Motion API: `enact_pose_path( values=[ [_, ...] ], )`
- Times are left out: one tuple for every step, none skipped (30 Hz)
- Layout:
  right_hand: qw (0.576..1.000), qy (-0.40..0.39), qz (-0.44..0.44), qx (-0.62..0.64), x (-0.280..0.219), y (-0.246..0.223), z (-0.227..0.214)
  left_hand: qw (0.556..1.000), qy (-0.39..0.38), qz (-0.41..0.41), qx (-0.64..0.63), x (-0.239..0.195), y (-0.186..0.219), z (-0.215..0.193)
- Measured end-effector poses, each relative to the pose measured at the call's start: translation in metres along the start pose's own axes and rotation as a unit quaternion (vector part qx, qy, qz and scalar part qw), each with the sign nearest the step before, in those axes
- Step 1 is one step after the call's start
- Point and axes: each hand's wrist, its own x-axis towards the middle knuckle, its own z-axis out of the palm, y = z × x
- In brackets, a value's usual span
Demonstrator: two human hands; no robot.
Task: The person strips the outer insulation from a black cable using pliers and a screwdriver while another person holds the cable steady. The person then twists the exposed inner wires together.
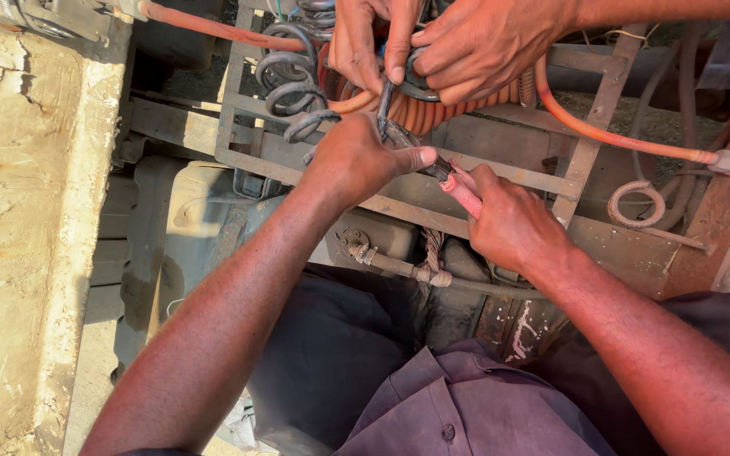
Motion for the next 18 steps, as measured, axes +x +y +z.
enact_pose_path(
  values=[
    [1.0,0.0,0.011,-0.004,0.002,0.004,0.001,1.0,-0.003,-0.019,-0.021,-0.002,0.0,0.005],
    [1.0,-0.002,0.01,0.006,0.002,0.006,0.005,0.998,0.019,-0.052,-0.008,-0.007,-0.002,0.009],
    [1.0,-0.004,0.009,0.016,0.002,0.007,0.009,0.995,0.042,-0.085,0.004,-0.012,-0.003,0.013],
    [1.0,-0.008,0.012,0.023,-0.001,0.012,0.011,0.991,0.061,-0.118,0.014,-0.016,-0.002,0.021],
    [0.999,-0.007,0.001,0.054,-0.006,0.015,0.017,0.99,0.07,-0.119,0.012,-0.019,-0.001,0.028],
    [0.996,0.0,-0.013,0.087,-0.007,0.012,0.025,0.99,0.084,-0.117,0.014,-0.019,0.0,0.029],
    [0.992,0.006,-0.027,0.12,-0.007,0.01,0.03,0.989,0.098,-0.114,0.016,-0.019,-0.001,0.029],
    [0.978,-0.068,0.027,0.196,-0.01,0.006,0.037,0.991,0.085,-0.101,0.039,-0.021,-0.004,0.028],
    [0.949,-0.142,0.08,0.27,-0.014,0.003,0.044,0.992,0.071,-0.087,0.063,-0.023,-0.009,0.025],
    [0.907,-0.207,0.132,0.341,-0.014,0.002,0.046,0.992,0.057,-0.066,0.087,-0.021,-0.011,0.022],
    [0.877,-0.223,0.159,0.394,-0.02,-0.002,0.051,0.992,0.062,-0.01,0.109,-0.02,-0.014,0.023],
    [0.843,-0.239,0.181,0.446,-0.026,-0.006,0.057,0.988,0.068,0.046,0.132,-0.021,-0.017,0.022],
    [0.805,-0.254,0.203,0.496,-0.029,-0.007,0.059,0.98,0.074,0.102,0.154,-0.02,-0.02,0.023],
    [0.762,-0.278,0.193,0.552,-0.032,-0.012,0.064,0.989,0.065,0.1,0.084,-0.022,-0.026,0.02],
    [0.716,-0.301,0.182,0.604,-0.034,-0.014,0.068,0.994,0.057,0.098,0.012,-0.024,-0.032,0.017],
    [0.667,-0.32,0.177,0.649,-0.04,-0.009,0.071,0.992,0.045,0.095,-0.067,-0.025,-0.035,0.022],
    [0.619,-0.354,0.175,0.679,-0.046,-0.006,0.074,0.988,0.014,0.104,-0.117,-0.025,-0.039,0.024],
    [0.571,-0.385,0.167,0.706,-0.047,-0.002,0.074,0.979,-0.015,0.118,-0.165,-0.022,-0.041,0.022]
  ],
)
